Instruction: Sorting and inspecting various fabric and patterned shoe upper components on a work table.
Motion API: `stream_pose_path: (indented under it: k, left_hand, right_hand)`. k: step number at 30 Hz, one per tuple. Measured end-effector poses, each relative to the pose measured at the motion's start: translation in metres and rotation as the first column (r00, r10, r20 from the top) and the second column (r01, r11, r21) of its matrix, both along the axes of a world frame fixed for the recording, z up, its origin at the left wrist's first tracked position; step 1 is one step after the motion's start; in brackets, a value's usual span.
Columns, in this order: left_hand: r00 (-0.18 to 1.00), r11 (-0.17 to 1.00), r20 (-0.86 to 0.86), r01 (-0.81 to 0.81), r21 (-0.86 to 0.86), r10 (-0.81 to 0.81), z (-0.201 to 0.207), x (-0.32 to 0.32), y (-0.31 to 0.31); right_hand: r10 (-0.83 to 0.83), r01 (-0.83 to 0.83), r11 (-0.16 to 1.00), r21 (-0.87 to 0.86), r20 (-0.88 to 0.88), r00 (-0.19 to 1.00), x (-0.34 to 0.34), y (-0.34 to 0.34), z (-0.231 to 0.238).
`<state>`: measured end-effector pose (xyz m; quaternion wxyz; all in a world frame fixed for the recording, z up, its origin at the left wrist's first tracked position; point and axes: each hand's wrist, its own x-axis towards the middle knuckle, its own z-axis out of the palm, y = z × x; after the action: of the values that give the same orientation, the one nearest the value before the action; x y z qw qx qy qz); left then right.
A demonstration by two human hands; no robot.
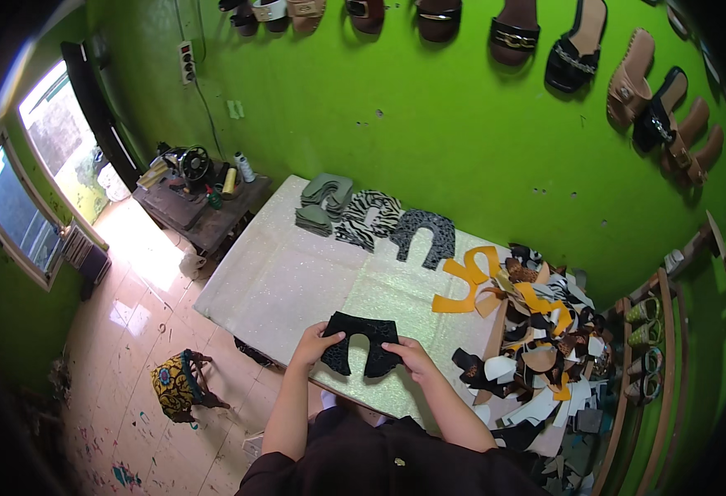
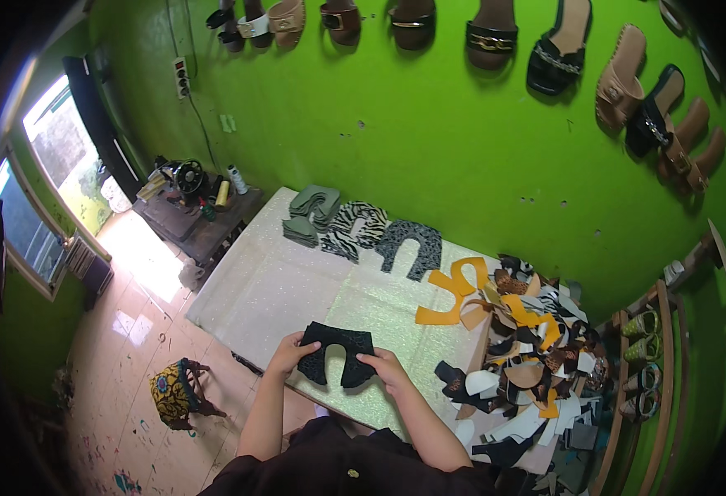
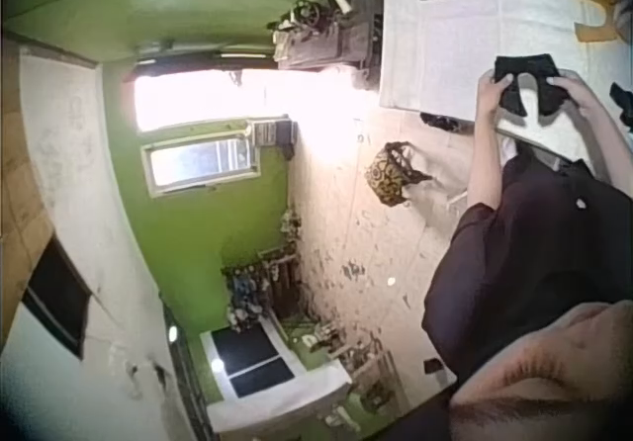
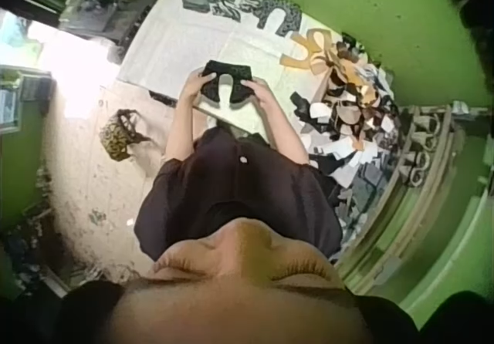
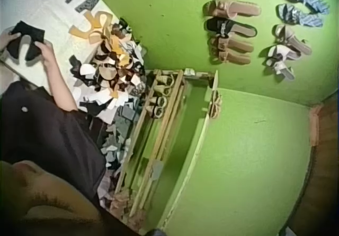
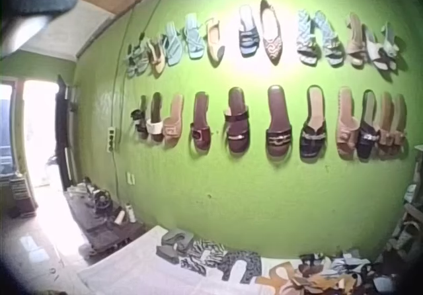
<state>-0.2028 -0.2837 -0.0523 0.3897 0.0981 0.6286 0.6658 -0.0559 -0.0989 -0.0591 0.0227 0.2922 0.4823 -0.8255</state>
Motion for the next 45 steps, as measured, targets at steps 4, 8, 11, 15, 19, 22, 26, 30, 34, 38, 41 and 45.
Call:
stream_pose_path:
  k: [4, 8, 11, 15, 19, 22, 26, 30, 34, 38, 41, 45]
  left_hand:
    - [0.999, 0.995, -0.031, -0.024, -0.097, 0.021, 0.005, -0.053, -0.03]
    - [0.998, 0.986, -0.069, -0.015, -0.166, 0.003, -0.007, -0.128, -0.057]
    - [0.988, 0.971, -0.153, -0.016, -0.238, -0.022, -0.015, -0.191, -0.07]
    - [0.968, 0.958, -0.247, -0.038, -0.286, -0.035, -0.017, -0.265, -0.095]
    - [0.956, 0.972, -0.289, -0.028, -0.233, -0.041, -0.018, -0.327, -0.086]
    - [0.93, 0.96, -0.35, 0.006, -0.281, -0.108, -0.028, -0.366, -0.081]
    - [0.909, 0.945, -0.375, 0.058, -0.321, -0.183, -0.063, -0.406, -0.073]
    - [0.877, 0.963, -0.443, 0.072, -0.26, -0.185, -0.076, -0.436, -0.054]
    - [0.907, 0.976, -0.395, 0.071, -0.204, -0.148, -0.063, -0.474, -0.035]
    - [0.937, 0.981, -0.336, 0.03, -0.191, -0.094, -0.044, -0.503, -0.015]
    - [0.949, 0.977, -0.314, -0.025, -0.213, -0.044, -0.044, -0.523, 0.0]
    - [0.926, 0.993, -0.373, 0.017, -0.118, -0.061, -0.049, -0.548, 0.03]
  right_hand:
    - [0.119, -0.119, 0.993, 0.002, 0.021, 0.993, -0.061, -0.017, -0.01]
    - [0.201, -0.211, 0.957, 0.201, 0.069, 0.977, -0.134, -0.045, -0.022]
    - [0.2, -0.318, 0.816, 0.483, 0.279, 0.939, -0.197, -0.066, -0.032]
    - [0.168, -0.37, 0.721, 0.586, 0.371, 0.913, -0.271, -0.105, -0.005]
    - [0.169, -0.275, 0.834, 0.478, 0.253, 0.953, -0.337, -0.099, -0.053]
    - [0.109, -0.198, 0.885, 0.421, 0.227, 0.968, -0.368, -0.1, -0.075]
    - [0.045, -0.253, 0.813, 0.524, 0.377, 0.925, -0.39, -0.111, -0.08]
    - [-0.027, -0.307, 0.701, 0.643, 0.455, 0.89, -0.409, -0.105, -0.045]
    - [-0.021, -0.353, 0.501, 0.791, 0.419, 0.908, -0.446, -0.09, -0.024]
    - [-0.09, -0.295, 0.451, 0.843, 0.372, 0.924, -0.486, -0.065, -0.005]
    - [-0.065, -0.306, 0.418, 0.855, 0.365, 0.929, -0.51, -0.047, 0.0]
    - [-0.058, -0.389, 0.434, 0.813, 0.456, 0.888, -0.533, -0.021, 0.006]
